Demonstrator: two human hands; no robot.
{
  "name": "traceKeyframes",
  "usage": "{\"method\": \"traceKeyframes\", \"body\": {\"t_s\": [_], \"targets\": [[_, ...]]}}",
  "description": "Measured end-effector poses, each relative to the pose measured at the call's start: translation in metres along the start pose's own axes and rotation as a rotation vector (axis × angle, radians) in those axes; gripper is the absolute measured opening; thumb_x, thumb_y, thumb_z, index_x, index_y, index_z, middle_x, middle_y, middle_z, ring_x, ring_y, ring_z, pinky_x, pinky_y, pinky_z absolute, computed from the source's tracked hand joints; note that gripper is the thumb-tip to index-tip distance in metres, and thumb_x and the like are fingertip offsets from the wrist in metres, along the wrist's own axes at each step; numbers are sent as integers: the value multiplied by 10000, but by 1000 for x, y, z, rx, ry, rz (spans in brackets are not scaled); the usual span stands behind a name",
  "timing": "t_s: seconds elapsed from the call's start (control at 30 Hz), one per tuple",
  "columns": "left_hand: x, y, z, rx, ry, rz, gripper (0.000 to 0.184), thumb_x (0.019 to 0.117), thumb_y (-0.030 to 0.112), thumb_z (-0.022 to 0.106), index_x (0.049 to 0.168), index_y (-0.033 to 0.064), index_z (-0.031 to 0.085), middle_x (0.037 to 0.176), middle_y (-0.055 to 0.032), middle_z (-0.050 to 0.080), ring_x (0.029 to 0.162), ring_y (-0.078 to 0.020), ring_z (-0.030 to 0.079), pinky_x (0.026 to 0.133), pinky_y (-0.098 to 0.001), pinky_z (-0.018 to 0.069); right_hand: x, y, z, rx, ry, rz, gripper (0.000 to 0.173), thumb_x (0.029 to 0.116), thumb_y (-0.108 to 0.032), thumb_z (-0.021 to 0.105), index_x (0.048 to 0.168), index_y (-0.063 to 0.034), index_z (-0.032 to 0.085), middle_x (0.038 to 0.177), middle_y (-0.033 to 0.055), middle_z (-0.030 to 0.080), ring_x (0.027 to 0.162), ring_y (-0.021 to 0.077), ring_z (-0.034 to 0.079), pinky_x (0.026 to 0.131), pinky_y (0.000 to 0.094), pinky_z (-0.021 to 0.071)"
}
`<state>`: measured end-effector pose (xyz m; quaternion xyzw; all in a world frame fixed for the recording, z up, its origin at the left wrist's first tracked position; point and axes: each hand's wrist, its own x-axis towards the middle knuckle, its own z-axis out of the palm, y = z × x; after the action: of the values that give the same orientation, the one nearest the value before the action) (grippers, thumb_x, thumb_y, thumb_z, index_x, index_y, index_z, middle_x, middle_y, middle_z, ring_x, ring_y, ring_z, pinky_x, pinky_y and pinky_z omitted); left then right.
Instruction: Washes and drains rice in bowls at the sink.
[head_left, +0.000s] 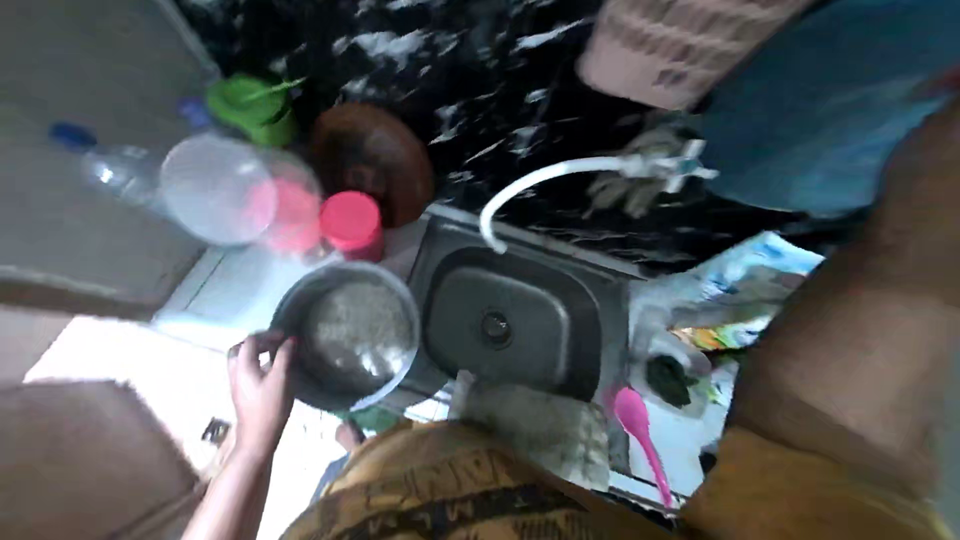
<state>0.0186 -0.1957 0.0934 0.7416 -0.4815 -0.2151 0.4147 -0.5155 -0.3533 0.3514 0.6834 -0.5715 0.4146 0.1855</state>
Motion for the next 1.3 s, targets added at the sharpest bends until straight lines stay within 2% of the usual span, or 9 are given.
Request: {"method": "traceKeyframes", "body": {"t_s": [0.1, 0.23, 0.33, 0.63, 0.83, 0.93, 1.03, 1.1, 1.3], "targets": [[12, -11, -14, 76, 30, -154, 439, 979, 282, 615, 1266, -51, 608, 1292, -308, 574, 1151, -418, 590, 936, -575, 502, -97, -155, 87, 488, -471, -108, 252, 1015, -170, 584, 1032, 64, 677, 975, 174, 694, 885, 169, 680, 824, 353, 590], [16, -16, -21, 201, -160, -385, 484, 1025, 269, 580, 1450, 49, 510, 1250, -257, 636, 1059, -408, 661, 910, -628, 516, -211, -267, 200, 681, -1626, -320, 358, 1082, -197, 485, 1394, -93, 627, 1319, 150, 671, 1244, 277, 632, 1093, 486, 478], [8, -24, -19, 190, -301, -400, 468, 1031, 170, 540, 1495, 124, 501, 1107, -184, 717, 914, -337, 709, 851, -581, 556, -256, -318, 239, 578, -1908, -361, 482, 1080, -121, 453, 1561, -93, 435, 1490, 196, 548, 1379, 344, 534, 1156, 543, 410], [5, -28, -33, 180, -431, -356, 482, 1045, 178, 583, 1514, 150, 474, 927, -165, 717, 787, -340, 711, 764, -596, 579, -238, -297, 274, 395, -1527, -2, 394, 997, -64, 592, 1390, -66, 617, 1417, 191, 598, 1261, 356, 613, 1043, 557, 509], [9, -35, -32, 175, -455, -346, 497, 1042, 192, 583, 1523, 186, 456, 823, -148, 700, 702, -322, 689, 709, -566, 573, -242, -352, 293, 170, -1445, 148, 479, 1054, -256, 589, 1448, 9, 531, 1465, 275, 517, 1333, 436, 537, 1078, 600, 467], [9, -40, -30, 151, -457, -338, 494, 1050, 209, 568, 1530, 192, 448, 814, -131, 704, 694, -299, 697, 713, -549, 588, -270, -384, 283, 254, -1578, -31, 509, 939, -94, 688, 1423, -18, 553, 1519, 250, 457, 1360, 425, 500, 1078, 607, 467], [10, -40, -30, 127, -450, -320, 476, 1049, 191, 567, 1515, 164, 469, 799, -135, 700, 691, -303, 693, 715, -550, 583, -283, -366, 267, 278, -1711, -525, 291, 1022, -134, 580, 1244, 36, 660, 1378, 251, 588, 1319, 414, 542, 1112, 573, 436], [12, -41, -30, 122, -453, -310, 456, 1053, 189, 556, 1501, 145, 480, 770, -133, 692, 681, -302, 693, 706, -547, 584, -279, -339, 260, 280, -1780, -805, 246, 1040, -112, 555, 1220, -72, 717, 1348, 177, 640, 1307, 388, 558, 1137, 584, 395], [18, -44, -34, 49, -497, -325, 458, 1042, 151, 558, 1493, 149, 477, 819, -139, 709, 725, -300, 715, 742, -535, 594, -251, -273, 271, 142, -1599, -744, 418, 976, 49, 534, 1306, -136, 711, 1505, 182, 545, 1396, 422, 486, 1193, 574, 335]]}}
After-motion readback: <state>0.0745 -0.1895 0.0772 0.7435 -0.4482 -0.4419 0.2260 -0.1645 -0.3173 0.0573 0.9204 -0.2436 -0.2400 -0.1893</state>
